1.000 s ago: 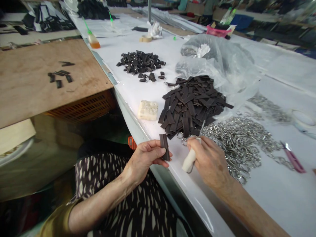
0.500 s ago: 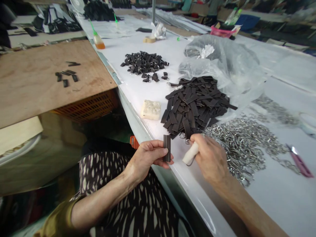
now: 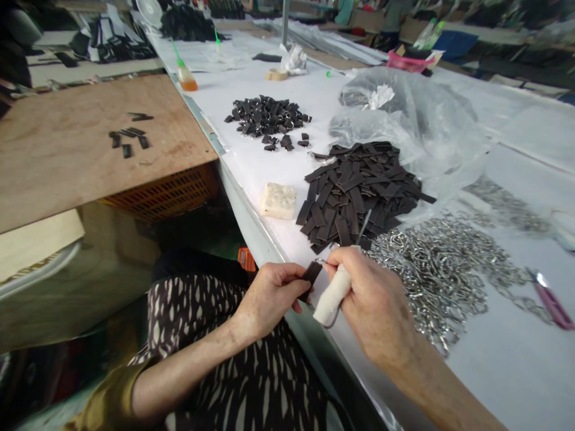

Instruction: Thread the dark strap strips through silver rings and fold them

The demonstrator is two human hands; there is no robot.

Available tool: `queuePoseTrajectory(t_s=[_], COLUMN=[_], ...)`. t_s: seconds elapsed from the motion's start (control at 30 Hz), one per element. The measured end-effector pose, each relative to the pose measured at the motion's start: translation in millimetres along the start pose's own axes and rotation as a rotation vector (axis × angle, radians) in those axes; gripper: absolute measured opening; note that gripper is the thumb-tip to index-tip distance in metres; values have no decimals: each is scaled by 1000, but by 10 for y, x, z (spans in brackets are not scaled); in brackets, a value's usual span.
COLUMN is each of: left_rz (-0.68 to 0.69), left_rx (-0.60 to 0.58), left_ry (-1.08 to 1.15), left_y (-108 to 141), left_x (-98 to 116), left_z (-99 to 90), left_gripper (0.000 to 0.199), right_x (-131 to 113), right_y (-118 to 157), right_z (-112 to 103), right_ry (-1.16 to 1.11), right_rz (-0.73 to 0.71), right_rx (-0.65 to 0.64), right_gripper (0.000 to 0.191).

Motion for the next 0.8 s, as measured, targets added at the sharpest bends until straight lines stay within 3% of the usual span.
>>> queuePoseTrajectory(t_s=[0.17,0.3,0.63,0.8], left_rz=[157,228,305,336], left_rx=[49,77,97,135], left_ry=[-243,-329,-262,-279], left_y=[23,36,36,46], left_x=[75,129,112,90], left_z=[-85,-103,-102,-113], left_gripper=[22,22,35,42], right_x=[-55,-71,-42,23], right_y=[36,32,-6,2], right_z=[42,57,54,38], right_ry=[13,15,-21,5], right_rz=[-342,-460,-455,-328], right_rx=[53,30,92,118], right_gripper=[22,28,24,24])
Point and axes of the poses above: each hand's wrist, its own y-axis away from the middle knuckle, its own z-axis out of the palm, x = y × z, the point moved 2 cm from there along -y, towards the middle knuckle, and after that the axes turned 10 degrees about x, right-handed, at the moved point
